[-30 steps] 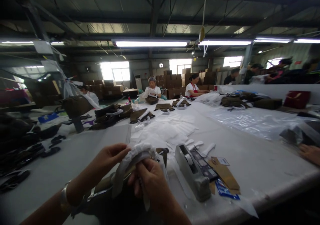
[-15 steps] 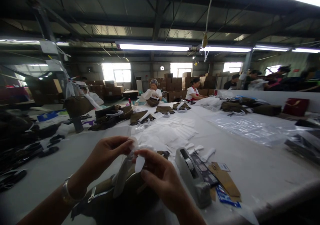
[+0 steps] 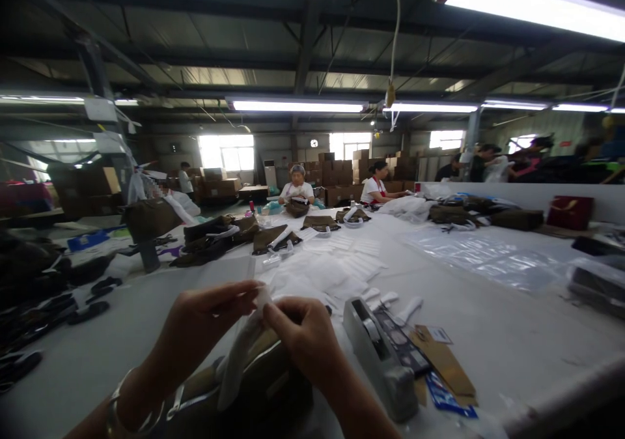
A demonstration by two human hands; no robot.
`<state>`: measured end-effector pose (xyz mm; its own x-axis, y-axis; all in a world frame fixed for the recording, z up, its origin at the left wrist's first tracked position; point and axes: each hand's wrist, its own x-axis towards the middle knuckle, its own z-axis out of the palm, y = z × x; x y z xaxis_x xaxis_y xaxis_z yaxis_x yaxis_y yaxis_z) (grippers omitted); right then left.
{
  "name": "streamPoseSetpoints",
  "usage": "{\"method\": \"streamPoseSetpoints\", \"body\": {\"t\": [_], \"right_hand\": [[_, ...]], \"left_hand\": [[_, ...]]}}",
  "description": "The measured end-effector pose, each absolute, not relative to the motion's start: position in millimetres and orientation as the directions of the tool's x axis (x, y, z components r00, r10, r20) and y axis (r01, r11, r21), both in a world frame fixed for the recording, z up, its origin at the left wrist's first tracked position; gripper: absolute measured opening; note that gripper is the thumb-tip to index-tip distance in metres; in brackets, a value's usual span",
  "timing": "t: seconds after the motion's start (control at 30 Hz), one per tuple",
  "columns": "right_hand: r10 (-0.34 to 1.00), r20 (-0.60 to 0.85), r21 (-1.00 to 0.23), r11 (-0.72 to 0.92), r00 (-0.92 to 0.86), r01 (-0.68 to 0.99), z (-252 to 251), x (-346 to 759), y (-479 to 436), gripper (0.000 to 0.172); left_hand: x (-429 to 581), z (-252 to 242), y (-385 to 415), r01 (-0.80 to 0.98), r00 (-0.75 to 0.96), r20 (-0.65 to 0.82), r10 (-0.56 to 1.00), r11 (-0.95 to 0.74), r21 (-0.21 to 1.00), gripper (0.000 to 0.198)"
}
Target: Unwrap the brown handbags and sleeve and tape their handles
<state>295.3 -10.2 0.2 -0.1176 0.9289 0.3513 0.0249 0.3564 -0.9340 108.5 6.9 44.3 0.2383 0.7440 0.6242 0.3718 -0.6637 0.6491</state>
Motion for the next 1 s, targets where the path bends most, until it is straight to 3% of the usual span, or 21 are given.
{"method": "streamPoseSetpoints", "body": {"t": [0.17, 0.3, 0.4, 0.57, 0.73, 0.8, 0.9, 1.0], "right_hand": [[0.918, 0.374, -0.927, 0.374, -0.13, -0.028, 6.0, 292.4, -15.2, 0.038], [0.902, 0.423, -0.904, 0.426, -0.091, 0.024, 10.2, 290.8, -16.2, 0.038], [0.858, 0.512, -0.844, 0.513, -0.049, 0.159, 8.4, 289.8, -14.7, 0.031], [0.572, 0.816, -0.529, 0.684, 0.081, 0.502, 3.1, 291.6, -12.6, 0.013], [0.284, 0.95, -0.159, 0.803, -0.134, 0.574, 11.0, 300.5, -8.8, 0.015], [0.211, 0.946, -0.034, 0.82, -0.247, 0.571, 11.1, 303.1, -5.9, 0.014], [0.185, 0.924, 0.047, 0.814, -0.335, 0.579, -0.5, 305.7, -2.7, 0.015], [0.247, 0.911, -0.004, 0.807, -0.331, 0.591, -23.5, 310.3, -6.2, 0.023]], "left_hand": [[108.4, 44.6, 1.9, 0.389, 0.332, 0.673, 0.66, -0.746, 0.54, 0.02], [110.0, 53.1, -2.3, 0.377, 0.29, 0.621, 0.728, -0.683, 0.625, 0.023], [111.4, 59.7, -1.2, 0.285, 0.292, 0.524, 0.8, -0.595, 0.751, 0.03], [113.5, 63.6, 1.2, 0.197, 0.35, 0.395, 0.849, -0.479, 0.855, 0.04], [116.8, 64.8, 0.6, 0.159, 0.372, 0.395, 0.84, -0.477, 0.865, 0.039], [116.0, 66.1, 3.4, 0.114, 0.297, 0.45, 0.842, -0.5, 0.859, 0.037], [110.7, 65.8, 11.4, 0.041, 0.083, 0.519, 0.851, -0.523, 0.851, 0.039], [104.3, 60.9, 18.4, 0.013, 0.076, 0.478, 0.875, -0.48, 0.877, 0.042]]}}
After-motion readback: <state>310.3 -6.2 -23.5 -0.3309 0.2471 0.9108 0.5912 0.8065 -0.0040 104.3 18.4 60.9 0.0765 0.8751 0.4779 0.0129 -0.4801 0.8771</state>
